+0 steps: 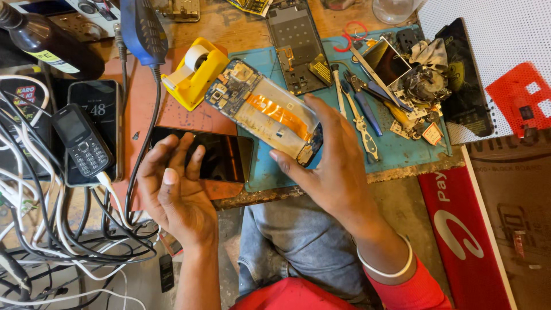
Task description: The person holds a smartphone back cover in one hand and uses a green electric screwdriver to unscrew it, then uses a thin metal pry tool to work along the edge of the cover and separate it from the phone body. The person continues prying at the cover edges over a cluttered repair workbench.
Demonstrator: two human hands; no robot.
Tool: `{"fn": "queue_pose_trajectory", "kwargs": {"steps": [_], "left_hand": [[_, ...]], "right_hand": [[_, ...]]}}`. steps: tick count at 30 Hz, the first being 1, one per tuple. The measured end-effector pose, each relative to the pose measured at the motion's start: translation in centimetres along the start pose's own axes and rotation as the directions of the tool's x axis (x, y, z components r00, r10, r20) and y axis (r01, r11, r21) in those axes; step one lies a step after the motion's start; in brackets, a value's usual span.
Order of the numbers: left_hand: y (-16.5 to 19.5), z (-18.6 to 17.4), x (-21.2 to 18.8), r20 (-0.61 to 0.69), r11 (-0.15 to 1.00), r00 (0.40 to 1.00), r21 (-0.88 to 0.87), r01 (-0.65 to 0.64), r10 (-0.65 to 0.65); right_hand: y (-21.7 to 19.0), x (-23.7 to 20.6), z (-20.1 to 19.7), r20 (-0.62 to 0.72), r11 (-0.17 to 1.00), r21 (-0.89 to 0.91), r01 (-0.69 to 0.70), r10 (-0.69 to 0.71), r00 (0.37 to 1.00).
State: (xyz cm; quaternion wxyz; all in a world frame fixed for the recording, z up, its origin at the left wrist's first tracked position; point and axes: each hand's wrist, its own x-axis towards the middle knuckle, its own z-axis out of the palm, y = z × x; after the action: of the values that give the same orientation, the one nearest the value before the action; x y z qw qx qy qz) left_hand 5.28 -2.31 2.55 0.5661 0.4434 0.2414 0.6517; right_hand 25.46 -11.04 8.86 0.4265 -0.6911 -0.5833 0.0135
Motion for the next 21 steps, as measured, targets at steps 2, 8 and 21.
{"fn": "queue_pose_trajectory", "kwargs": {"steps": [2, 8, 21], "left_hand": [[-0.1, 0.7, 0.1, 0.056, 0.993, 0.995, -0.081, 0.081, -0.077], [-0.9, 2.2, 1.0, 0.099, 0.876, 0.928, -0.306, 0.373, -0.36], [-0.8, -0.3, 2.3, 0.222, 0.744, 0.903, -0.512, 0.43, -0.369]], "right_hand": [[-0.9, -0.1, 0.0, -0.002, 0.999, 0.032, 0.015, -0.015, 1.0], [-3.0, -1.3, 1.3, 0.01, 0.993, 0.119, 0.022, -0.023, 1.0], [-3.1, -2.1, 3.5, -0.011, 0.963, 0.21, 0.17, -0.171, 0.985]]}}
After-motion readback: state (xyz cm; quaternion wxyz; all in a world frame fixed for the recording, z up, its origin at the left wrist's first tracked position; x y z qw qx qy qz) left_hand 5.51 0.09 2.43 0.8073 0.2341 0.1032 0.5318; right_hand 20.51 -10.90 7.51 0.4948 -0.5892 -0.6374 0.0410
